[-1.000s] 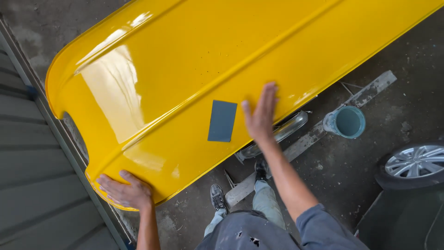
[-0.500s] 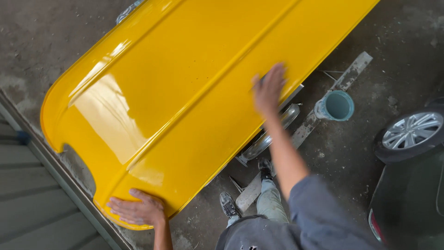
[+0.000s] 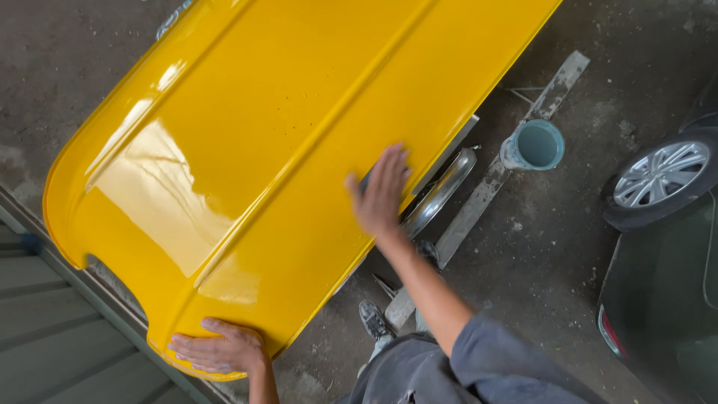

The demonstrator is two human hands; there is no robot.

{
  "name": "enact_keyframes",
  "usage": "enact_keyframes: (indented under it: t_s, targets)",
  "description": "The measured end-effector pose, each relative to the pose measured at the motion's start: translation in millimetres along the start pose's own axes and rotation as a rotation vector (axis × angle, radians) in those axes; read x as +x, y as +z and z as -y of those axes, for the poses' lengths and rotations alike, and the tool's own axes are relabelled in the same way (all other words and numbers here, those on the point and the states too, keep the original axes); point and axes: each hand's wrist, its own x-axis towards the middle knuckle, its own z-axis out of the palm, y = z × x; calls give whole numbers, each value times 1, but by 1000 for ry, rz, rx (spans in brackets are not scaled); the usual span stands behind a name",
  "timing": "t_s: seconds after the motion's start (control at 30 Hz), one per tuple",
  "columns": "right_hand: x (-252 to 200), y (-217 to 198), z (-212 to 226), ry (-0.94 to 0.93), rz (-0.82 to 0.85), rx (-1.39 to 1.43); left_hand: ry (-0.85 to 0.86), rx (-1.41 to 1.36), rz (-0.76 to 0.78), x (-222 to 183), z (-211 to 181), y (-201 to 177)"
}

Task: Manually sanding a yellow vehicle body panel with a sanding block and water.

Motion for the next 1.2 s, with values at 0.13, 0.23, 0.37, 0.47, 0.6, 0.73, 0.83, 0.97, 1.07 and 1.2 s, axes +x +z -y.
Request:
enact_keyframes:
  t_s: [0.13,0.23,0.37,0.47,0.6,0.73,0.83,0.97,1.07,1.2]
  targets:
    - [45,-23,-28,-55,68,-23,19,-3,11,1,7,6]
    - [117,-52,-58,158,138,-70,15,15,-9,3,6,-1]
    - [58,-33,-14,124,-13,21,-5,-16,20,4,0,4]
    - [4,-14,-10,-112,18,-50,-5,2,24,1,1,-2]
    - [95,-42,-78,-73,175,-158,31,4,14,-1,1,-2]
    - [127,-58,-58,-6,237,-85,-4,-50,19,-2,-4,-3]
    - [55,-31,-1,-1,88,-43,26,-14,18,2,-2,4]
    - [38,-41,-9,-417,272,-68,15,2,25,0,4,6]
    - [121,-51,-39,-313,320,-116,39,10,-2,-2,5,13]
    - [132,-19,-15,-98,112,-205,44,-13,-8,-3,-2,3]
